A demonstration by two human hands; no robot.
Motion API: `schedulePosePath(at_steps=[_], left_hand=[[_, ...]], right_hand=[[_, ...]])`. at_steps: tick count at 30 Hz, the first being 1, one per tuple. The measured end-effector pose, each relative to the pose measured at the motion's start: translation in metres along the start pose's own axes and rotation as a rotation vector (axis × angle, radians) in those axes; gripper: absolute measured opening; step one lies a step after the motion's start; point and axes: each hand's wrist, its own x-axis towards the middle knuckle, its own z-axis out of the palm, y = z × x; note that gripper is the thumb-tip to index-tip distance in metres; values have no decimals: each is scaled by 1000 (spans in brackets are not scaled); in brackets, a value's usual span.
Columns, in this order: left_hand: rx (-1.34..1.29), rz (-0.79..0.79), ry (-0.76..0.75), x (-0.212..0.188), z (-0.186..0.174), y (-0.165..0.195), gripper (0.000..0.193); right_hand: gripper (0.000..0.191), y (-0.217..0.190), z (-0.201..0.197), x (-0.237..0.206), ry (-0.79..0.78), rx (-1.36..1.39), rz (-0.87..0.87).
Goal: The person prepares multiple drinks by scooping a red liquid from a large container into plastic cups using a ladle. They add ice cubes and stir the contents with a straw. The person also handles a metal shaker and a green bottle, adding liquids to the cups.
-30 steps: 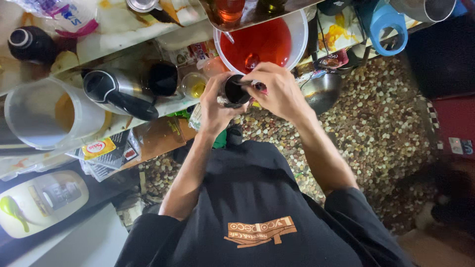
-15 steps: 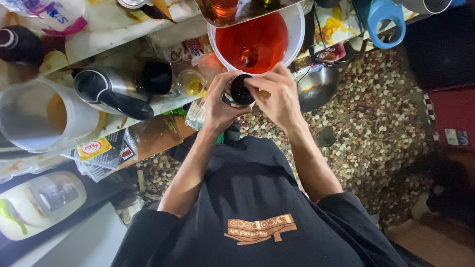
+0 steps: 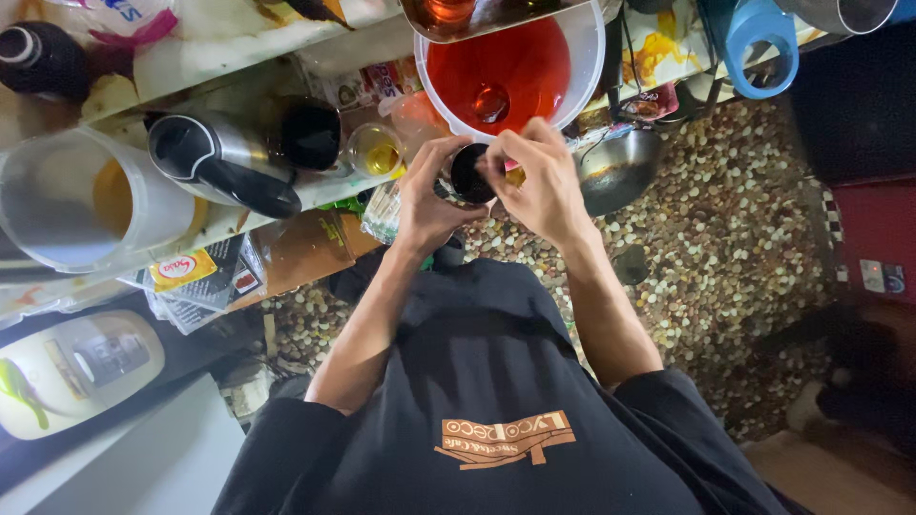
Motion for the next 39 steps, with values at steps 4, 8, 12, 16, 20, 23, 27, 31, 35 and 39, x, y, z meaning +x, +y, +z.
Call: schedulePosePath(at_steps=[4, 8, 12, 16, 20, 23, 27, 31, 35, 39], left_hand=[[-10, -67, -6, -3, -2, 0, 86], [-13, -35, 12, -5, -4, 0, 85], [14, 4, 21, -7, -3, 1, 85], [-13, -29, 32, -12, -3, 4, 81], [48, -18, 25, -17, -5, 2, 82], [73, -17, 35, -21, -7, -3, 83], [42, -69, 56, -26, -19, -4, 81], [75, -102, 96, -40, -42, 5, 75], [75, -131, 160, -51, -64, 10, 74], [30, -92, 167, -62, -95, 11, 75]], right_hand=[[23, -2, -2, 2, -111, 72, -4], [24, -7, -5, 5, -150, 107, 26], [21, -15, -7, 6, -25, -30, -11], [21, -19, -9, 8, -263, 177, 83], [21, -23, -9, 8, -260, 157, 63], [21, -26, -4, 9, -204, 106, 19], [22, -36, 4, 16, -347, 248, 40], [19, -55, 13, 23, -285, 135, -20], [16, -77, 29, 29, -278, 148, -73], [21, -102, 51, 27, -339, 341, -66]])
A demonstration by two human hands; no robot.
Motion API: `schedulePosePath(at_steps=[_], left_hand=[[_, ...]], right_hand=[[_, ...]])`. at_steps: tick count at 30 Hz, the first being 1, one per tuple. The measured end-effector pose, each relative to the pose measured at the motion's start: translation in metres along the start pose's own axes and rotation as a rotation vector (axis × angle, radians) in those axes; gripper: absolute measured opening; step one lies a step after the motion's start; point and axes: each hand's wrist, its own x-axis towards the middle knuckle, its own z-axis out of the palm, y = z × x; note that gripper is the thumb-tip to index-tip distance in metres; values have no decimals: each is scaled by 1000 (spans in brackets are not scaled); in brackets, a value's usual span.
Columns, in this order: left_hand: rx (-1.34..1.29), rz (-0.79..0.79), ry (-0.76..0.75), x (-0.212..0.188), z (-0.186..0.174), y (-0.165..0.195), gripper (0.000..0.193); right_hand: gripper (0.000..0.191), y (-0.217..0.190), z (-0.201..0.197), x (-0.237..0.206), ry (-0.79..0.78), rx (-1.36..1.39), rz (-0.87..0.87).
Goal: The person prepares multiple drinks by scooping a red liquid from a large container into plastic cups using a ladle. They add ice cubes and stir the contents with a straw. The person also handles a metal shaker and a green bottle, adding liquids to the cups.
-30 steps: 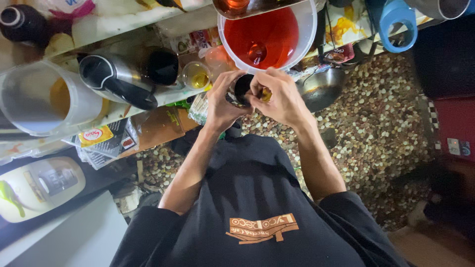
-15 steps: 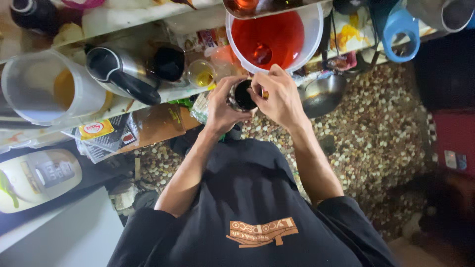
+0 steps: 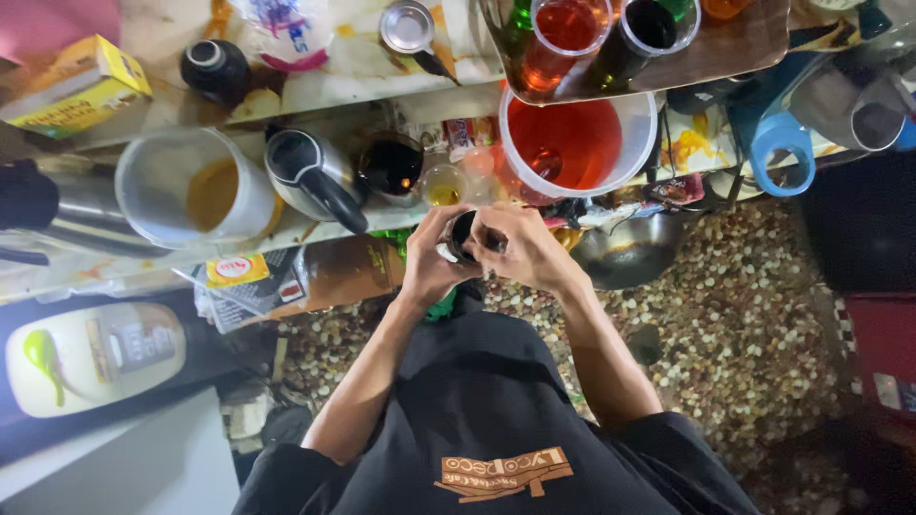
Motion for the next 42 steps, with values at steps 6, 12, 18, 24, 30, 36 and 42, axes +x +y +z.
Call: schedulePosePath(at_steps=[6, 12, 18, 24, 30, 36, 42], left_hand=[[-52, -30, -29, -13, -44, 7, 73], [-100, -34, -102, -38, -86, 5, 69], [-101, 95, -184, -59, -111, -1, 73], [-62, 151, -249, -73, -115, -7, 74], [-85, 109, -308, -88, -123, -13, 75], [-66, 126, -279, -96, -134, -19, 72], [-88, 96, -244, -95, -148, -27, 73]], right_hand=[[17, -29, 45, 6, 56, 50, 138], [21, -64, 92, -9, 206, -55, 156], [16, -81, 136, -25, 371, -91, 182], [24, -99, 157, -52, 560, -375, 158], [18, -114, 168, -60, 564, -406, 250], [16, -119, 175, -51, 503, -418, 207], [18, -122, 183, -34, 460, -266, 220]])
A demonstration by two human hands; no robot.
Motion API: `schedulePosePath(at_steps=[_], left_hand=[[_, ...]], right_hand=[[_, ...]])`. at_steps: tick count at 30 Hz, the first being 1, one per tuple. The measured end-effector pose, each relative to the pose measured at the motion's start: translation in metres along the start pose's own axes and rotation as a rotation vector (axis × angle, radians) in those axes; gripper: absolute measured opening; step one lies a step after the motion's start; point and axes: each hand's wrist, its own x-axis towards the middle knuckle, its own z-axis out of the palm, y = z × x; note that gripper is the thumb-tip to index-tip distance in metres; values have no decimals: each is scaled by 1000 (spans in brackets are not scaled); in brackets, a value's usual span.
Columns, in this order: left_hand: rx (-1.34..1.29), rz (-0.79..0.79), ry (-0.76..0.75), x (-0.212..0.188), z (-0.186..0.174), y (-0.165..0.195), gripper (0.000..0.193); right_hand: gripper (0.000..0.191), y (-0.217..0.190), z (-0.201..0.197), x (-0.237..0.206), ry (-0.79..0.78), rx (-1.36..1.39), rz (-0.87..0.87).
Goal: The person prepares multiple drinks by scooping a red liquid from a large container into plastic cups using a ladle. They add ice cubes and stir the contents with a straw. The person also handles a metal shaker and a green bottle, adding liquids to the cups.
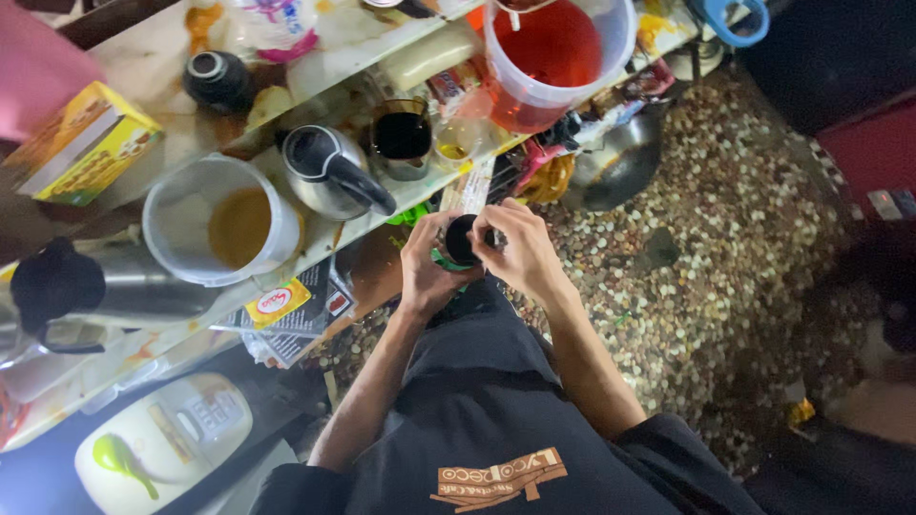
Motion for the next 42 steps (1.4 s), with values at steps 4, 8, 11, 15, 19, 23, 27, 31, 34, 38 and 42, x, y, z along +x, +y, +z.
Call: schedulePosePath(at_steps=[4, 8, 11, 15, 19, 23, 27, 31, 34, 38, 42], left_hand=[[41, -15, 48, -5, -13, -2, 74], [-29, -27, 92, -11, -27, -2, 73], [-42, -20, 123, -12, -36, -4, 71], [-5, 4, 135, -13, -42, -6, 74], [-21, -42, 121, -15, -48, -9, 79], [19, -6, 136, -15, -50, -12, 82], [15, -8, 143, -15, -51, -13, 81], [-23, -86, 130, -15, -50, -14, 81], [-20, 11, 127, -14, -50, -15, 84], [-36, -2, 109, -13, -49, -16, 83], [-22, -36, 107, -14, -50, -16, 83]], right_hand=[[18, -6, 9, 9, -124, 145, -13], [16, -13, 22, 16, -171, 117, -48], [17, -17, 32, 22, -117, 32, -126], [16, -20, 36, 24, -263, 161, 40], [18, -18, 39, 26, -135, -4, -118], [17, -16, 43, 31, -172, -39, -118], [17, -14, 42, 33, -319, 134, -17], [16, -13, 41, 35, -224, -49, -102], [16, -14, 41, 37, -290, 26, -46], [17, -15, 38, 38, -280, 19, -62], [19, -17, 35, 40, -175, -24, -175]])
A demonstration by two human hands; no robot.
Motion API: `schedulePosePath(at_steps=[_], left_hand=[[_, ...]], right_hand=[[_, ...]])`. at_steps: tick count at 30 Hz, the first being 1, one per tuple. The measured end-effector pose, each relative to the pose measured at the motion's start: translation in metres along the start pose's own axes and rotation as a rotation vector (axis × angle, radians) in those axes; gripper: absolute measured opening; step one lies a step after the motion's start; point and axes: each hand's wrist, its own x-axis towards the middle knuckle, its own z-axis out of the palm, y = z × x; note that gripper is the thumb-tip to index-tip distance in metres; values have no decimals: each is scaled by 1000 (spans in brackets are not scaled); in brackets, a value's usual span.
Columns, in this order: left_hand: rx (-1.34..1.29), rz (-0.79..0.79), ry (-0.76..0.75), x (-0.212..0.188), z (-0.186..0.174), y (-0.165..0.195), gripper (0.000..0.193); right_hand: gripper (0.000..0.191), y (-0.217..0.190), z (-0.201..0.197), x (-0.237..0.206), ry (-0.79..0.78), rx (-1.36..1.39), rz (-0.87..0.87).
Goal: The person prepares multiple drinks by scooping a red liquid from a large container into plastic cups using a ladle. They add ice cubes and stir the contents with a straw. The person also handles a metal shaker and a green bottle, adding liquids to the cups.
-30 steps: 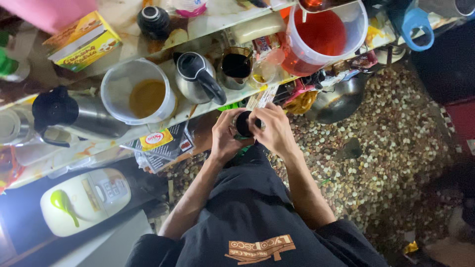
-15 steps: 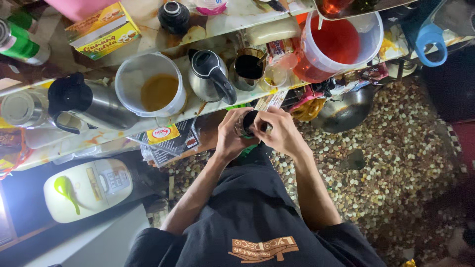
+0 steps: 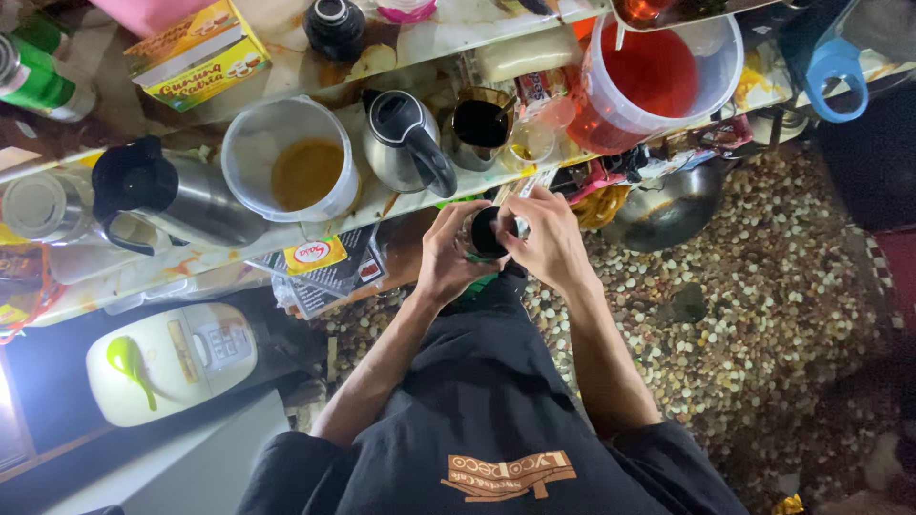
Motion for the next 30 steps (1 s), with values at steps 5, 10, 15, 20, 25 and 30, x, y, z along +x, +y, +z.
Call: schedulePosePath(at_steps=[5, 10, 15, 20, 25, 30], left_hand=[[13, 29, 13, 1, 1, 1, 82], [44, -7, 16, 3, 3, 1, 82], [-7, 13, 30, 3, 2, 0, 82], [14, 47, 24, 5, 3, -3, 80], [15, 16, 19, 4, 2, -1, 80], [30, 12, 18, 4, 1, 2, 80]], right_hand=[[17, 1, 3, 1, -33, 14, 85], [16, 1, 4, 0, -103, 95, 101], [15, -1, -2, 3, -138, 184, 135], [17, -3, -3, 6, -122, 39, 56], [16, 0, 0, 5, -4, 18, -54], [17, 4, 2, 6, 109, -40, -80]])
